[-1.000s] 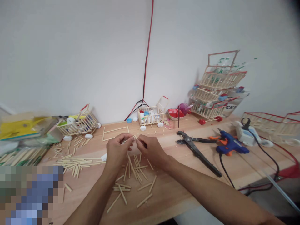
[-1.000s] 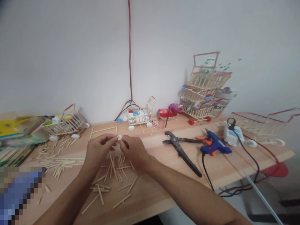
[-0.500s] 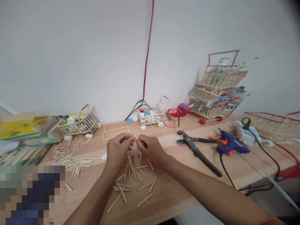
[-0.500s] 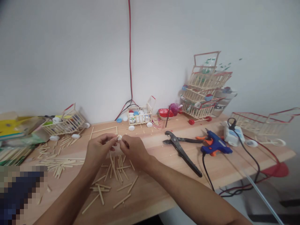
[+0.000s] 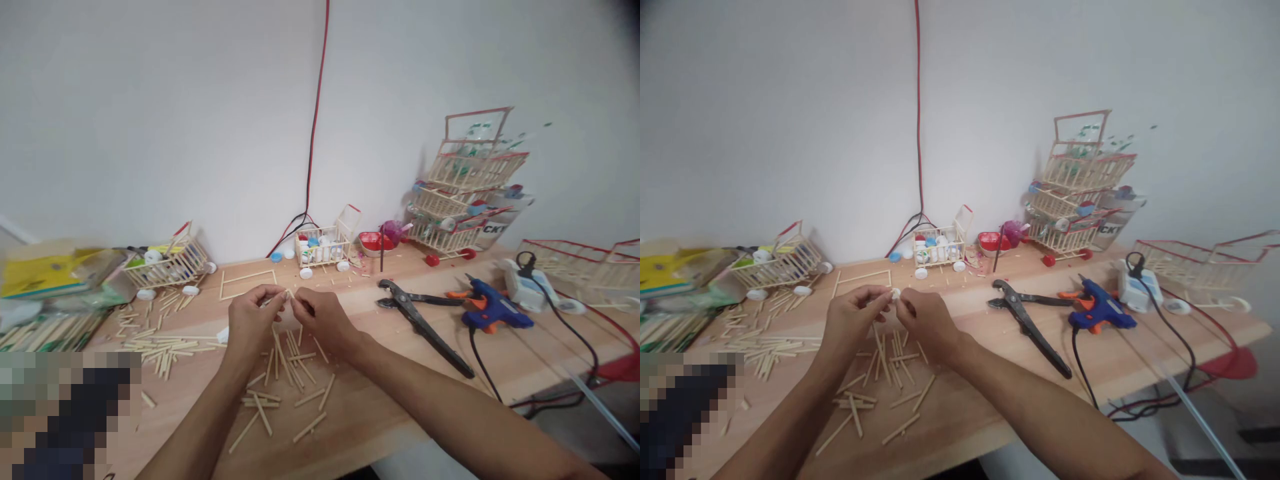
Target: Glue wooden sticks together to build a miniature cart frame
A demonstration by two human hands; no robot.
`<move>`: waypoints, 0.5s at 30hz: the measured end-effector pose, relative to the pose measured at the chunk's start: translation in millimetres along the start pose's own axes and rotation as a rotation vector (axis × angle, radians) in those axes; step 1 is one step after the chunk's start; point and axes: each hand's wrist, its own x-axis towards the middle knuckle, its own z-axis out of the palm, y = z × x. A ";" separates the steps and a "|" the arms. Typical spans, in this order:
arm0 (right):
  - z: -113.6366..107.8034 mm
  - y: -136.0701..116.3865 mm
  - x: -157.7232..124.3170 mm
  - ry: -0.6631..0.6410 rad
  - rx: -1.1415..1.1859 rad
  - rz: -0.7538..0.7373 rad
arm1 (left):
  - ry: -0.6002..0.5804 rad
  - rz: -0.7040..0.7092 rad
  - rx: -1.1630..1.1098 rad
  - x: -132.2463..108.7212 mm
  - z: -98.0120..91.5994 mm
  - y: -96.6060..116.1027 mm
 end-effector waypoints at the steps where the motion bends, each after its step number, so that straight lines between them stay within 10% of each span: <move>1: 0.0 0.2 0.1 0.001 -0.003 0.001 | -0.001 0.000 -0.005 0.2 0.1 -0.6; 15: -0.8 -0.6 0.5 0.001 0.001 0.009 | 0.003 0.019 -0.001 1.0 0.1 -3.7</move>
